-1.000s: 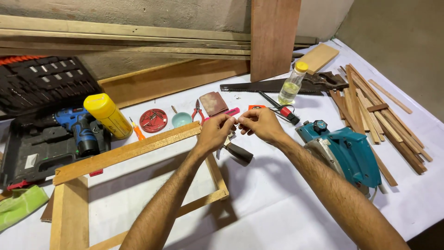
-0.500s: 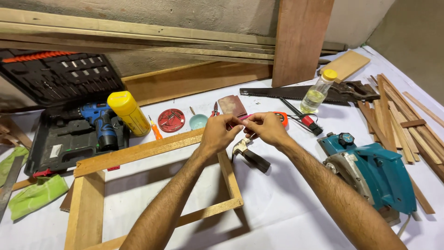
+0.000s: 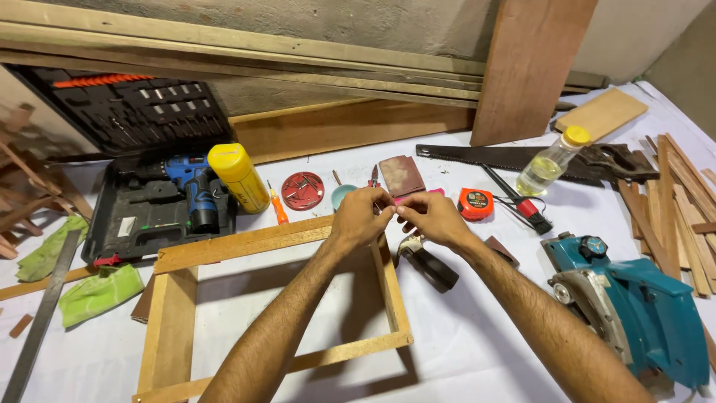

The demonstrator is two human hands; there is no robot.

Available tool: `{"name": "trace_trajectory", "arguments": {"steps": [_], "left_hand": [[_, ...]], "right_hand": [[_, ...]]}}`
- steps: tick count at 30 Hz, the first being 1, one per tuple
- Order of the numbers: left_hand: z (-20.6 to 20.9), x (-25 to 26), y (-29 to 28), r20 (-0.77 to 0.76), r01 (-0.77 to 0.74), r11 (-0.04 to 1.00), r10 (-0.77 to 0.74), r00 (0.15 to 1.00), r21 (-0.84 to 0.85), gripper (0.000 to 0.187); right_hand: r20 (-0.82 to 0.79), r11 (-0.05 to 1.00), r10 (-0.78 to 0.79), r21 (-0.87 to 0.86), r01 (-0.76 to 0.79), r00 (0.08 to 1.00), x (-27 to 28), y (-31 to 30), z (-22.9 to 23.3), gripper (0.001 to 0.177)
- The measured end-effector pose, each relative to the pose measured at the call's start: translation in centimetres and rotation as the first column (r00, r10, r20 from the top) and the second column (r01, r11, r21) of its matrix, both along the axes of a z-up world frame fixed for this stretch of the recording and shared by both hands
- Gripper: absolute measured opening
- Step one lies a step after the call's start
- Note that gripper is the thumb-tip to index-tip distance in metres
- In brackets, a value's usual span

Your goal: The person hammers nails into a rectangular wooden frame on a work table, then measures the frame and loose wooden slats with a steel ruler and repositions the frame. They pick up small nails, hammer them at the frame corners, and handle wood pieces around the table.

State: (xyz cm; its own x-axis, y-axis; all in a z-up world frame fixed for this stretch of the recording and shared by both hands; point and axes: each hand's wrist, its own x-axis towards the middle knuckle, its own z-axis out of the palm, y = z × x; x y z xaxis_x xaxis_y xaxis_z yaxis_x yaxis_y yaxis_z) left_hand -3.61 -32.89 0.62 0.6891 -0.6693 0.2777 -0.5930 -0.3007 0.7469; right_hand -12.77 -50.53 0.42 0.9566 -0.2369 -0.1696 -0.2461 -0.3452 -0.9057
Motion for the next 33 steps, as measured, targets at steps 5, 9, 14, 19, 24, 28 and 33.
{"name": "trace_trajectory", "arguments": {"steps": [5,9,14,19,24,28,33], "left_hand": [[0.7,4.1,1.5,0.038,-0.043,0.999,0.043,0.998,0.01,0.019],[0.9,8.4,3.7,0.006,-0.068,0.995,0.067,0.998,0.074,0.02],[-1.1,14.3,6.4,0.022,-0.188,0.944,0.189,0.982,0.273,0.016],[-5.3,18.4,7.4,0.173,-0.185,0.82,0.107,0.979,0.541,0.022],[-7.5,19.0,7.5,0.26,-0.179,0.728,0.001,0.966,0.662,0.035],[-8.1,19.6,7.8,0.284,-0.21,0.731,0.023,0.959,0.649,0.03],[-8.0,19.8,7.9,0.329,-0.266,0.7,0.046,0.943,0.663,0.021]], "right_hand": [[-0.018,0.997,0.06,-0.053,-0.061,0.998,4.8,0.7,1.5,0.025],[0.049,0.98,0.124,-0.163,-0.114,0.991,9.8,1.6,0.5,0.023],[0.066,0.94,0.214,-0.286,-0.187,0.974,16.1,3.1,-1.7,0.02],[0.024,0.857,0.295,-0.449,-0.253,0.955,20.6,5.1,-3.6,0.02],[-0.104,0.757,0.361,-0.547,-0.357,0.927,23.6,6.8,-5.7,0.02],[-0.157,0.718,0.35,-0.588,-0.372,0.923,25.3,7.4,-7.1,0.02],[-0.224,0.646,0.38,-0.631,-0.43,0.898,26.1,7.7,-7.9,0.023]]}}
